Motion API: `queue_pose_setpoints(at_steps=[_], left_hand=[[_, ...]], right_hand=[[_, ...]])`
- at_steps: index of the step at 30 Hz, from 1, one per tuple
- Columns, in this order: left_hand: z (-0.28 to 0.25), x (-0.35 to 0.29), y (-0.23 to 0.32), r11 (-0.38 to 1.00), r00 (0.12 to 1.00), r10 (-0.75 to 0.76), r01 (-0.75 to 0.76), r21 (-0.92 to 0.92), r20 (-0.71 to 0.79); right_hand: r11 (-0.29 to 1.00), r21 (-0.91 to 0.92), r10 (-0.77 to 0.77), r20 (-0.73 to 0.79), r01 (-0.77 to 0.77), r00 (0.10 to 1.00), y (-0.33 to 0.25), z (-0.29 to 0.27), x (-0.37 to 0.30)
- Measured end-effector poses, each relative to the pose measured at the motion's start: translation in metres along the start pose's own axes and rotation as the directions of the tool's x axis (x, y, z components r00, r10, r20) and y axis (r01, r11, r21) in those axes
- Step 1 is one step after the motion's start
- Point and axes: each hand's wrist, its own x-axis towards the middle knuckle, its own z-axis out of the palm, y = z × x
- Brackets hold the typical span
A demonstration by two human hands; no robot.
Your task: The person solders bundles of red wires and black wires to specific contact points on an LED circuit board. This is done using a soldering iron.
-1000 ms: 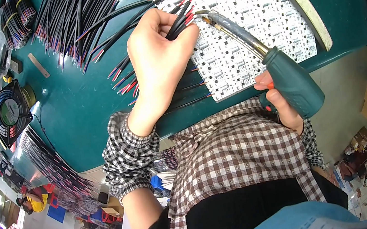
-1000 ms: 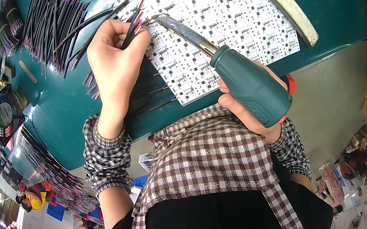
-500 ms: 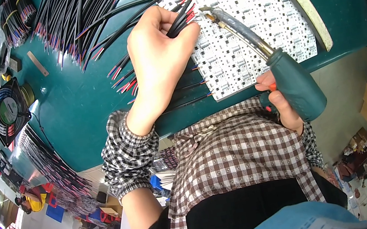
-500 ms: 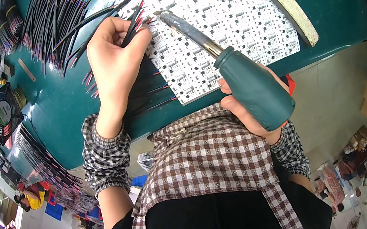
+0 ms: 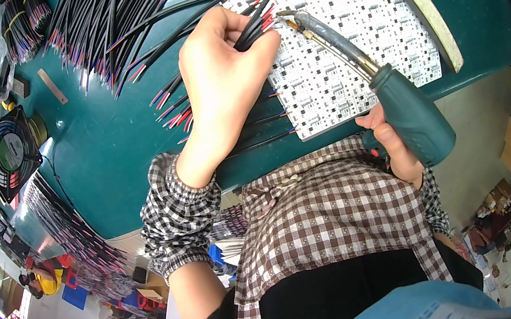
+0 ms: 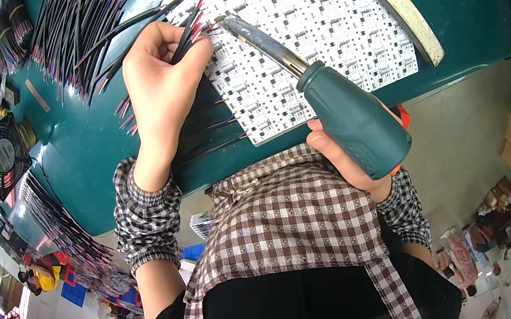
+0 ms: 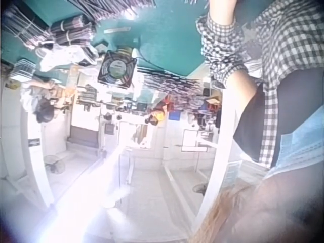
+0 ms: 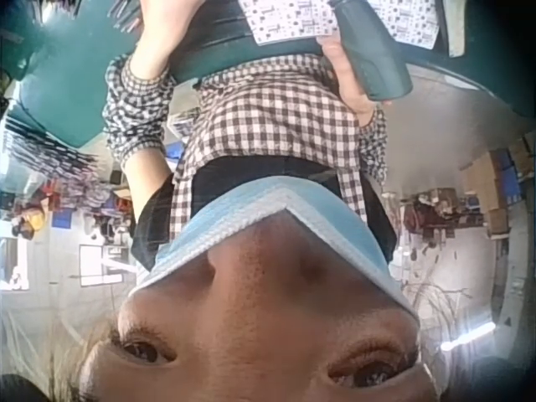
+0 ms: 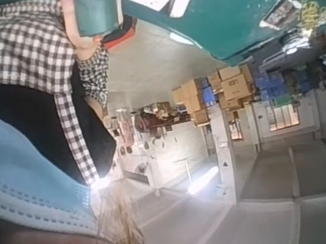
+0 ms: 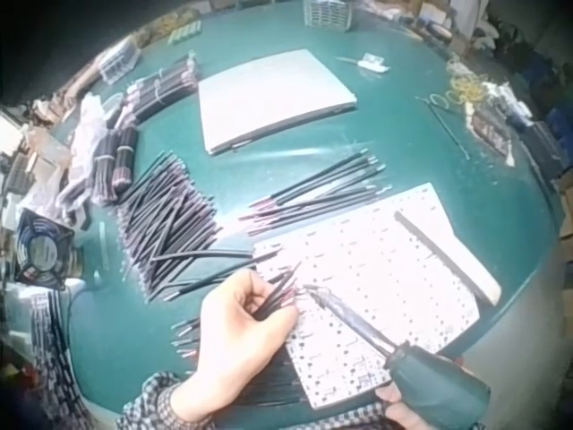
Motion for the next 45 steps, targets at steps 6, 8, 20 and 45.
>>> queue_pose_setpoints(at_steps=[6,8,20,45], left_hand=[[-0.003,-0.001,-0.002,1.000,1.000,0.018,-0.018,0.016,0.019],[-0.004,-0.001,-0.001,0.999,1.000,0.018,-0.018,0.042,0.016],[-0.006,0.001,-0.010,0.998,0.999,0.039,-0.039,0.057,0.004],[-0.035,-0.006,0.005,0.921,0.931,0.346,-0.361,0.149,0.116]], right_hand=[[1.000,-0.015,0.017,0.016,-0.017,1.000,0.000,0.004,0.002],[0.995,-0.038,-0.090,-0.027,0.089,0.996,0.006,0.004,0.003],[0.987,-0.104,-0.125,0.000,0.124,0.992,0.008,0.008,0.004],[0.996,-0.090,-0.015,0.006,0.015,1.000,-0.009,-0.006,0.004]])
